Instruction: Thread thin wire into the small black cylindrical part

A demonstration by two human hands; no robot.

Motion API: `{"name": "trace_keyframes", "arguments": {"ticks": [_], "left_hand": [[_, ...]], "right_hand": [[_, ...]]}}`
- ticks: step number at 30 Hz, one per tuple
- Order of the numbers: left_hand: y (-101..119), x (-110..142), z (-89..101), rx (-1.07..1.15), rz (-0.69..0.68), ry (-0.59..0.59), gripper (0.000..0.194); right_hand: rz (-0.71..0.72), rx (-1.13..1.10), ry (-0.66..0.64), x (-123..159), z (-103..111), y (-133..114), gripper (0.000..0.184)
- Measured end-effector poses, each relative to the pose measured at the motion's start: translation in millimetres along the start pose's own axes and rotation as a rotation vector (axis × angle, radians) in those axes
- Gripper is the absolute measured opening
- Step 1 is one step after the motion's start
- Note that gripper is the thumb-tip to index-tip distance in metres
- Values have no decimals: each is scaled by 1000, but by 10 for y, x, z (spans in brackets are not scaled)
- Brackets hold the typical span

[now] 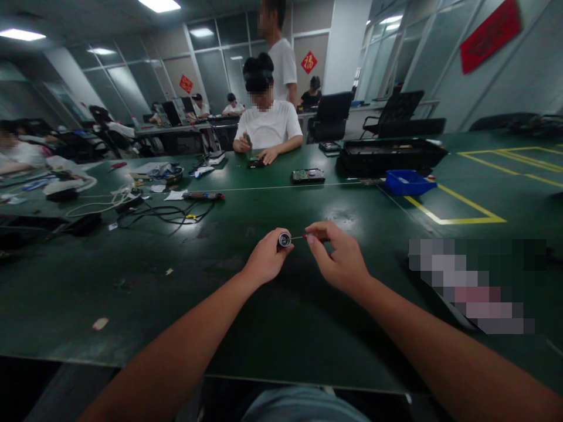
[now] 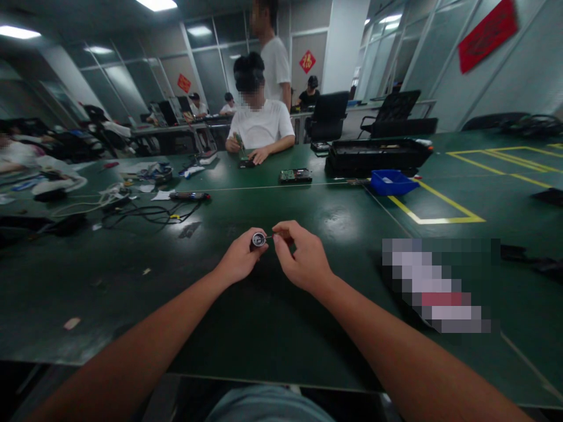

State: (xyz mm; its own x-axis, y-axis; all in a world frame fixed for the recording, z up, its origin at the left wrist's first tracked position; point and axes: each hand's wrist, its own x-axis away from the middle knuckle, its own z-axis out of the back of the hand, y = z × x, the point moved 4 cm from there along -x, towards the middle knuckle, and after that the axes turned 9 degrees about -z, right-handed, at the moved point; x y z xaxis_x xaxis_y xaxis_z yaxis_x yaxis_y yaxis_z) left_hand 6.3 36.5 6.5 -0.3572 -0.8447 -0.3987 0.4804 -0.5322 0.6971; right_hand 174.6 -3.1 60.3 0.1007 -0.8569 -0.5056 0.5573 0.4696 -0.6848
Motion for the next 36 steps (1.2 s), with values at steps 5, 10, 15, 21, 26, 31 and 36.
{"name": "trace_keyframes", "arguments": {"ticks": [5,10,15,21,26,31,36], "left_hand": [[25,-5,13,-18,-12,16,18],[34,-16,11,-27,2,23,16],[69,-19,12,-55,-46,-1,18],[47,-14,5,-81,-21,-26,19],[66,-12,-1,-65,-49,-18,18],[38,-16,-5,-60,-52,0,18],[-7,-10,-11,-55,-55,3,18]], "right_hand": [[-23,22,19,7,12,-9,21],[-178,-226,83,0,-18,101,25],[-307,-471,113,-73,-62,243,25],[-466,-628,175,-116,-90,442,26],[-345,-427,160,-75,-54,292,25],[-276,-335,118,-46,-50,196,24],[-234,-76,115,-49,0,144,28]]}}
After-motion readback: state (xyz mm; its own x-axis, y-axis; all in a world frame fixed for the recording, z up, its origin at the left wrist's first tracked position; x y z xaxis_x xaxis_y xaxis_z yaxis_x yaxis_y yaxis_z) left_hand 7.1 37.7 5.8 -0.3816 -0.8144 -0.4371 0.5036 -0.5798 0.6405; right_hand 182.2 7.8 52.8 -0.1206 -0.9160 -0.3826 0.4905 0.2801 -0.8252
